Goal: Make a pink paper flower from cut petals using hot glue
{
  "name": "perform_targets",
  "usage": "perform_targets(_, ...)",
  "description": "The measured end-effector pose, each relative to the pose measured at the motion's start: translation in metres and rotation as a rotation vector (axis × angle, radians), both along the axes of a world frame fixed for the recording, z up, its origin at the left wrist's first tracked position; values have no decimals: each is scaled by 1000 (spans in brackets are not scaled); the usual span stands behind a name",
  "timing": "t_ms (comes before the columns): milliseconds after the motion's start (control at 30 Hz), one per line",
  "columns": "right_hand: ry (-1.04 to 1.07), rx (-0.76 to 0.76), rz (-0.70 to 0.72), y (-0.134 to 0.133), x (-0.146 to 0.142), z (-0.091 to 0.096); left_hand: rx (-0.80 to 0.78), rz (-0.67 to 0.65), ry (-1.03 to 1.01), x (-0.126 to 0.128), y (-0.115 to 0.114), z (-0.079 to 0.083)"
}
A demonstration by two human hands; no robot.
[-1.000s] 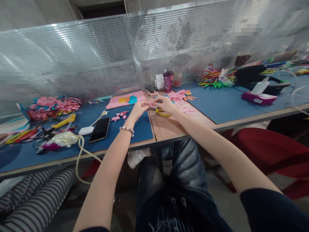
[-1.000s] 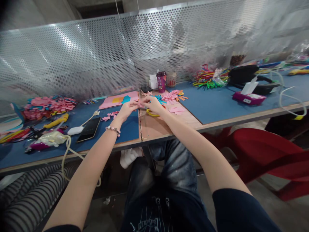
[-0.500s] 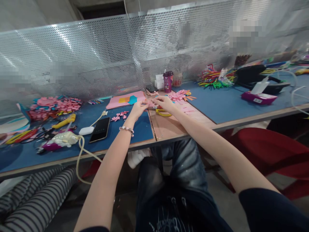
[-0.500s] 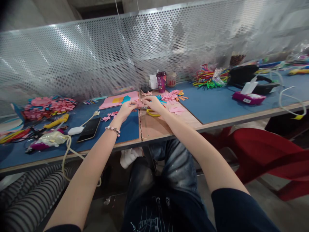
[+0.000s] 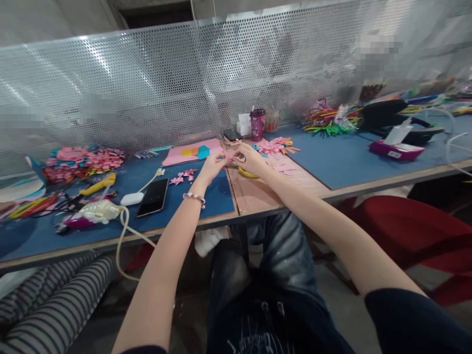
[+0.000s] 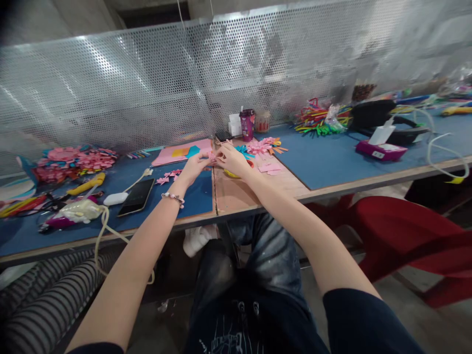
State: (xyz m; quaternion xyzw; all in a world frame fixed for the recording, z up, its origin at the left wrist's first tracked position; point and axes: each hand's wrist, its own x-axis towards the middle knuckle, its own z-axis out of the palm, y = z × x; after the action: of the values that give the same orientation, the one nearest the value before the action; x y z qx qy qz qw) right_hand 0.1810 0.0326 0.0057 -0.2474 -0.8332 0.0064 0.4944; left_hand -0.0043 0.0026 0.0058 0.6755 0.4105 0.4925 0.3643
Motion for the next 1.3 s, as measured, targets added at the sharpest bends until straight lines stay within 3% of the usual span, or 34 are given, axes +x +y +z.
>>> perform_targets(267, -23, 35, -34, 1, 0, -2, 23, -3, 40, 1, -2, 2)
perform_targets(667, -30, -30, -71, -7, -1, -1, 58, 18, 78, 4, -8, 5)
perform_targets(1300, 116, -357, 111, -4, 0, 2, 37, 53, 97, 4, -10, 6)
